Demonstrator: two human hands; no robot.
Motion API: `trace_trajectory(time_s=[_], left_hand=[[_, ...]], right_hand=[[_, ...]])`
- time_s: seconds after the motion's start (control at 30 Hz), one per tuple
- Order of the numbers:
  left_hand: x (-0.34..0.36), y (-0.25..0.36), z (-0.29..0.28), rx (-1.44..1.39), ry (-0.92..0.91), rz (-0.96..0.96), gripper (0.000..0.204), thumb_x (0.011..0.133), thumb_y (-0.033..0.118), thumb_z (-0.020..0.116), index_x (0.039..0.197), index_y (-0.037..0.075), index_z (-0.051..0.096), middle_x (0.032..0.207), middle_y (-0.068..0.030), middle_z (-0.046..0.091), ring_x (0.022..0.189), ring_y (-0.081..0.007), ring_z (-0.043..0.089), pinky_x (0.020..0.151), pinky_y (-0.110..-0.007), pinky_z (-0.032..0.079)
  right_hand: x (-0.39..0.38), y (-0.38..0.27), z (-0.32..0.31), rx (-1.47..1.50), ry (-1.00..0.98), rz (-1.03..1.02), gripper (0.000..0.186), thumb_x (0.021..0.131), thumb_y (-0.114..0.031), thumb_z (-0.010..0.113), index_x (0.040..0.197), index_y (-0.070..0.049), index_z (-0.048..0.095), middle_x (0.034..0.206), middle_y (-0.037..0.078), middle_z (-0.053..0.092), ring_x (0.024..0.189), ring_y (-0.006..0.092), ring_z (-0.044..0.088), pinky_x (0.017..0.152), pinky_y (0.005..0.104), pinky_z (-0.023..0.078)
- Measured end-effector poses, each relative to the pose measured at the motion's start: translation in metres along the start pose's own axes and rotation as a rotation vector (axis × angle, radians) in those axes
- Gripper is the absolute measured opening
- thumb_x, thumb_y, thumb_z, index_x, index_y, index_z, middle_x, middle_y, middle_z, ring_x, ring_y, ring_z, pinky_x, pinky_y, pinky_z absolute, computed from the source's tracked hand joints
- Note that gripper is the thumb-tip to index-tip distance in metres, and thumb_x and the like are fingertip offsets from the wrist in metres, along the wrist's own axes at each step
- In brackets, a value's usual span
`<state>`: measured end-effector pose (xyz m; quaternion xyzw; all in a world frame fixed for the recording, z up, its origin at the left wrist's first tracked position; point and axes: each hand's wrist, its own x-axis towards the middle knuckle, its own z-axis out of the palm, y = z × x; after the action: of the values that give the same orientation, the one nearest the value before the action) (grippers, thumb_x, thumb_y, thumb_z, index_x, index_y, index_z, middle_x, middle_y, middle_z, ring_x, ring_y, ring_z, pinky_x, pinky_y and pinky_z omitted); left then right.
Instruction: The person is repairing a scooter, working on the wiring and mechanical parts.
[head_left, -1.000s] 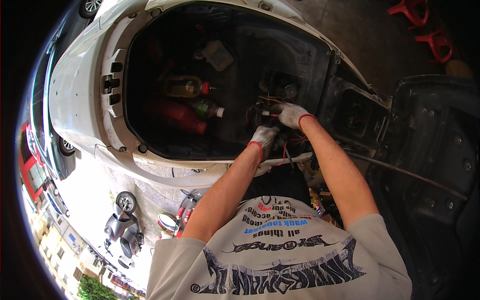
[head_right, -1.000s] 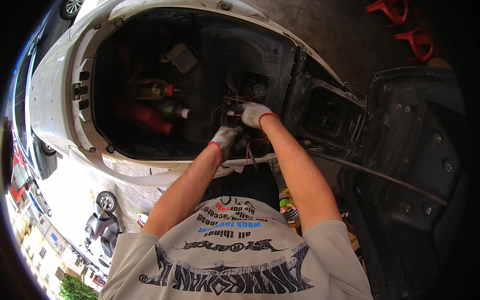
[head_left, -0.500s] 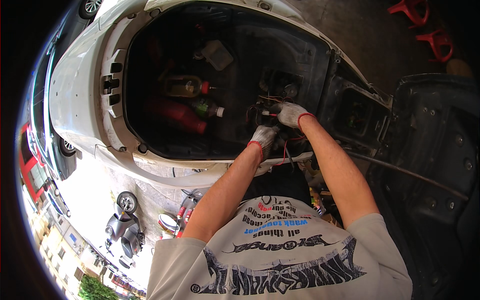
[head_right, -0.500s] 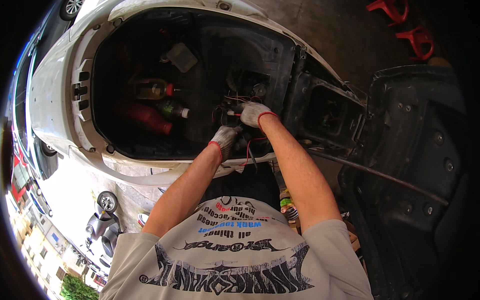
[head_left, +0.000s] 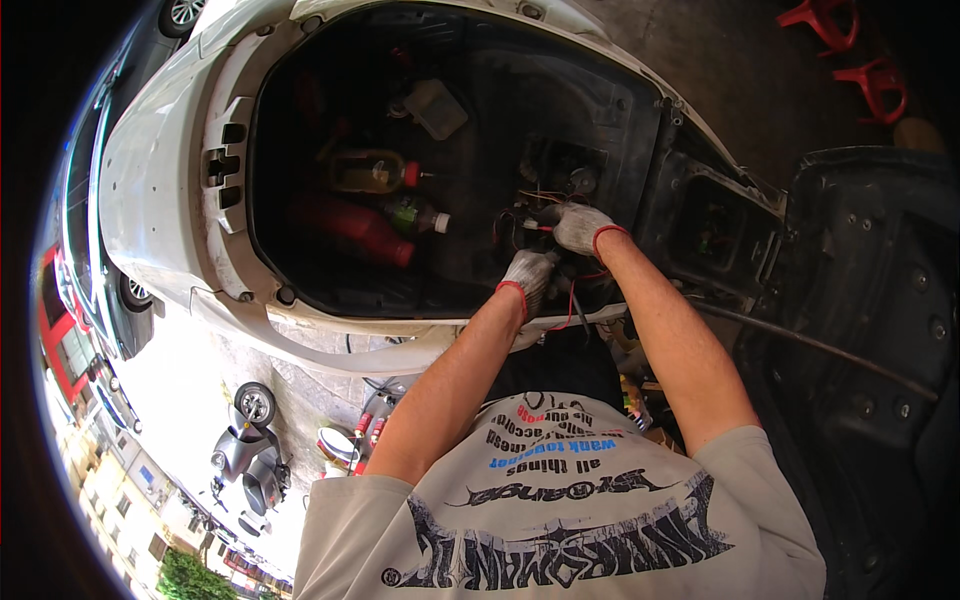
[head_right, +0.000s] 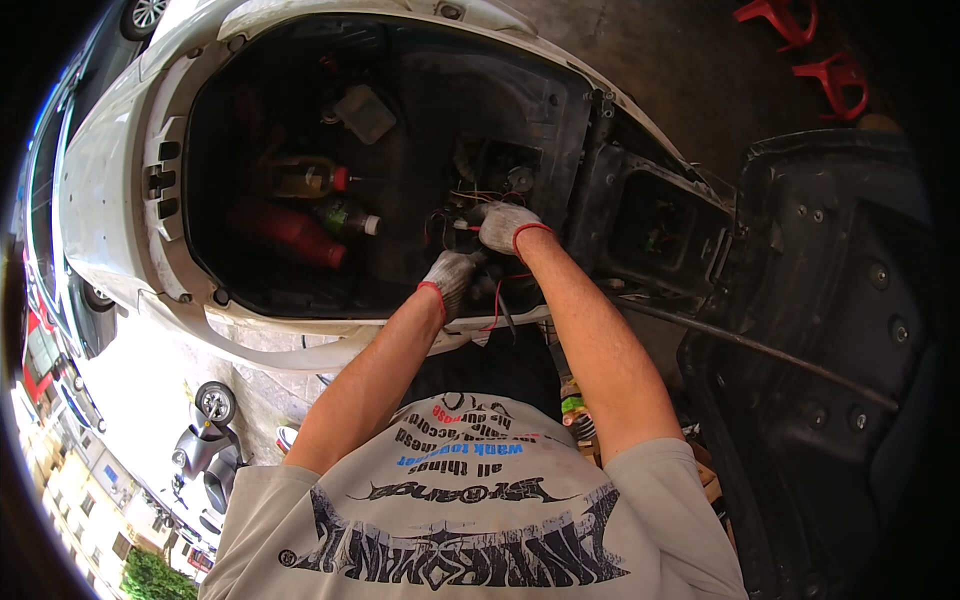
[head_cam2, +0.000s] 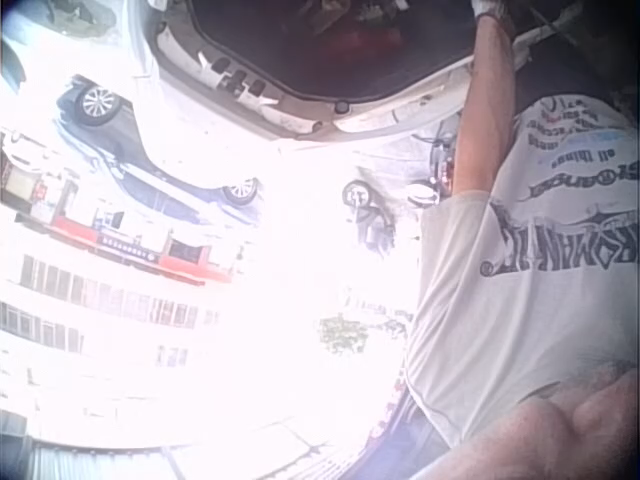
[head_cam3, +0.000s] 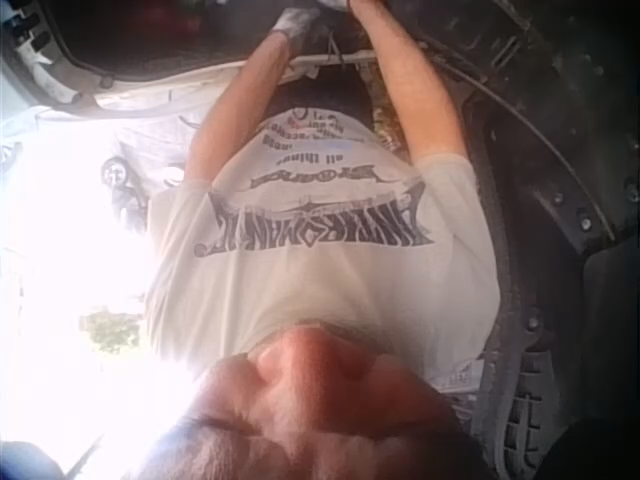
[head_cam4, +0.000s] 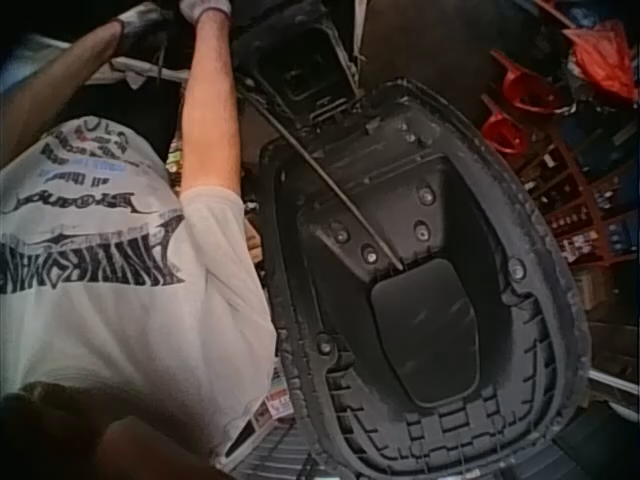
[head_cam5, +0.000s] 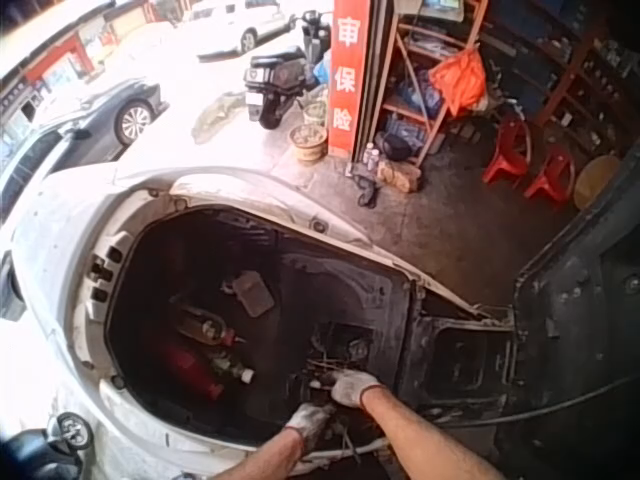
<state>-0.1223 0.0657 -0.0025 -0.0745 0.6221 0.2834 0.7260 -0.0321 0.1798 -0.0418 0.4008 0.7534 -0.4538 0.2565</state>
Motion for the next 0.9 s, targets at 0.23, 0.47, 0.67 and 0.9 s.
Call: trace_trajectory(time_s=[0.23, 0.47, 0.67, 0.9], left_hand=[[-0.001, 0.002, 0.000, 0.021, -0.007, 0.004, 0.020, 0.095, 0.017, 0.054, 0.093, 0.000, 0.065, 0.072, -0.0070, 0.065, 0.047, -0.0126, 0.055, 0.039, -0.025, 0.038], [-0.003, 0.003, 0.001, 0.027, -0.018, 0.010, 0.018, 0.094, 0.018, 0.055, 0.096, 0.003, 0.063, 0.073, -0.0065, 0.065, 0.048, -0.0129, 0.055, 0.039, -0.026, 0.038], [-0.003, 0.002, 0.001, -0.005, -0.002, 0.014, 0.024, 0.095, 0.018, 0.055, 0.089, -0.003, 0.065, 0.069, -0.0069, 0.063, 0.045, -0.0115, 0.052, 0.040, -0.025, 0.037], [-0.001, 0.002, 0.001, 0.027, -0.024, 0.011, 0.017, 0.094, 0.017, 0.053, 0.097, 0.003, 0.063, 0.073, -0.0064, 0.065, 0.047, -0.0127, 0.055, 0.038, -0.025, 0.038]], right_hand=[[0.000, -0.003, -0.001, 0.019, -0.012, -0.021, 0.040, 0.082, -0.014, 0.050, 0.118, -0.013, 0.065, 0.120, 0.014, 0.064, 0.112, 0.0315, 0.060, 0.094, 0.0394, 0.048], [-0.004, -0.005, -0.002, -0.004, -0.013, 0.013, 0.042, 0.082, -0.015, 0.048, 0.121, -0.015, 0.064, 0.122, 0.015, 0.063, 0.114, 0.0317, 0.059, 0.097, 0.0392, 0.047], [0.000, -0.002, 0.002, -0.005, 0.002, 0.012, 0.043, 0.083, -0.015, 0.047, 0.123, -0.015, 0.063, 0.125, 0.015, 0.061, 0.117, 0.0317, 0.057, 0.099, 0.0390, 0.045], [0.001, 0.003, 0.004, 0.018, 0.004, -0.018, 0.041, 0.084, -0.016, 0.047, 0.122, -0.015, 0.064, 0.125, 0.015, 0.061, 0.117, 0.0315, 0.057, 0.098, 0.0397, 0.046]])
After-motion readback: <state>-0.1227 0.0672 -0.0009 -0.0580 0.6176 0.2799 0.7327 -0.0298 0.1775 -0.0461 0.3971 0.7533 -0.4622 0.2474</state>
